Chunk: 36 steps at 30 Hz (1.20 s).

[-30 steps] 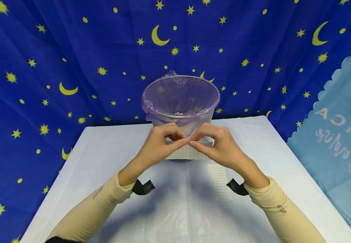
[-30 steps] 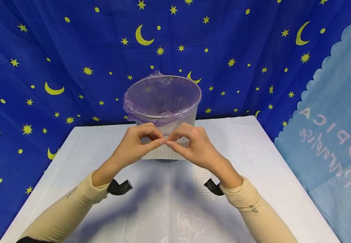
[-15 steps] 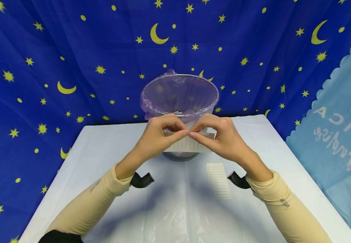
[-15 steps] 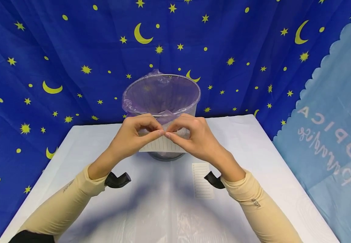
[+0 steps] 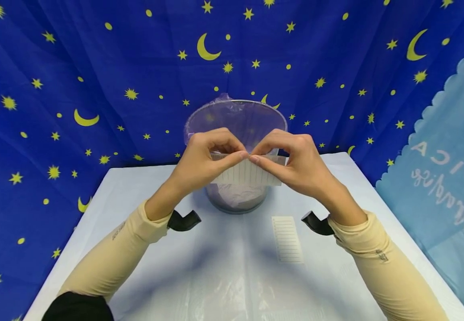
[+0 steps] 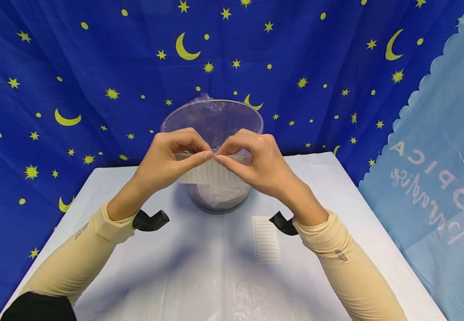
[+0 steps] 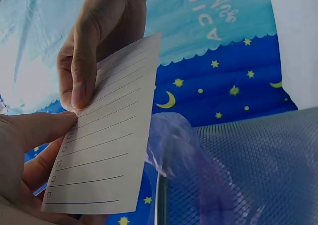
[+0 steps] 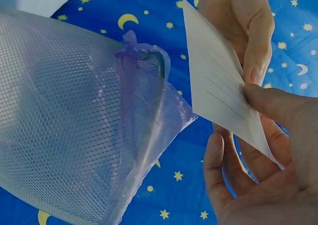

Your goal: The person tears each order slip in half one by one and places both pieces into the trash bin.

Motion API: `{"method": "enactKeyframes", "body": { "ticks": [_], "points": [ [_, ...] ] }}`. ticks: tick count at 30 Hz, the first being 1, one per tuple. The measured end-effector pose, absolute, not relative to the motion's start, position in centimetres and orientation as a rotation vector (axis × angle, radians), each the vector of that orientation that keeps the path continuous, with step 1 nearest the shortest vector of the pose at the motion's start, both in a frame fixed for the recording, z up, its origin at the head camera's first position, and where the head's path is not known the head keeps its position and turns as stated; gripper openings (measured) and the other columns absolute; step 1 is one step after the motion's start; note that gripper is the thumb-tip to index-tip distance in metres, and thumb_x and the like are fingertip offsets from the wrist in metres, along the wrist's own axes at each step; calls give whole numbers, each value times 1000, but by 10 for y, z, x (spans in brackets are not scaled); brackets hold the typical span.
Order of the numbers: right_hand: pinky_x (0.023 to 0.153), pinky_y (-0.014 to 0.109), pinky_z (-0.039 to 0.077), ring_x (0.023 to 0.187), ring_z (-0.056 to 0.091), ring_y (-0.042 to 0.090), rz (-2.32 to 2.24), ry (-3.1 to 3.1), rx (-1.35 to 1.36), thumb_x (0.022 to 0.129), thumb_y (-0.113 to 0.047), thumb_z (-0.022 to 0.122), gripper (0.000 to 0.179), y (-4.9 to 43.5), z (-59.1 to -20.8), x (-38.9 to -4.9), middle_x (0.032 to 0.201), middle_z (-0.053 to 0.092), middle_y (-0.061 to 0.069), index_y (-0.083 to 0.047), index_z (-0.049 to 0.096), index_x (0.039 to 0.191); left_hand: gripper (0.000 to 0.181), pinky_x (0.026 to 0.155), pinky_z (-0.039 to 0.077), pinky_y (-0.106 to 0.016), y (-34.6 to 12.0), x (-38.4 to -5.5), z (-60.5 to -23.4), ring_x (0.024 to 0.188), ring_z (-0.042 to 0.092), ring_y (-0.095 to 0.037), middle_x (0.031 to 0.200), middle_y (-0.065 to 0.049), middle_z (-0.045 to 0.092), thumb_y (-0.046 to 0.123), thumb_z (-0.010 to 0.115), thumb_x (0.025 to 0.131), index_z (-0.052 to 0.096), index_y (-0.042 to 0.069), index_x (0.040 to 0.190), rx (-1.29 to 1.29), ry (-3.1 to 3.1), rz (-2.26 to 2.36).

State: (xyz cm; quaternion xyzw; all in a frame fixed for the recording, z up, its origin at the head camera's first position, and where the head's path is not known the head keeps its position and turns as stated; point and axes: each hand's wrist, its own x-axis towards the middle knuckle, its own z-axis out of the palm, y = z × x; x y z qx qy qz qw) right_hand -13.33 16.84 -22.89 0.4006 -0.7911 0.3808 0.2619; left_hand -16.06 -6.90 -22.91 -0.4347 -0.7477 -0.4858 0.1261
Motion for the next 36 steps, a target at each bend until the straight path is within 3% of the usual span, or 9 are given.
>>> {"method": "enactKeyframes", "body": {
  "ticks": [20, 27, 36],
  "points": [
    [76, 28, 56, 87, 71, 8, 935, -2163, 1036, 93, -11, 81, 3, 164, -205, -145, 88, 77, -4, -13, 81, 92, 5, 84, 62, -33, -71, -174, -209, 85, 70, -13, 93, -3, 73, 10, 77, 97, 80, 6, 97, -1229, -2157, -1429],
    [80, 32, 59, 87, 71, 9, 926, -2200, 999, 96, -16, 79, 4, 160, -199, -149, 89, 76, -4, -13, 80, 93, 4, 83, 61, -32, -71, -180, -205, 83, 69, -12, 91, -2, 73, 10, 78, 96, 80, 6, 96, -1227, -2144, -1410],
    [81, 28, 60, 86, 71, 8, 963, -2175, 987, 95, -14, 80, 5, 158, -190, -156, 89, 75, -1, -11, 80, 91, 7, 82, 59, -30, -71, -187, -197, 82, 68, -14, 89, -4, 73, 11, 78, 96, 79, 4, 96, -1202, -2132, -1403]
  ]
}}
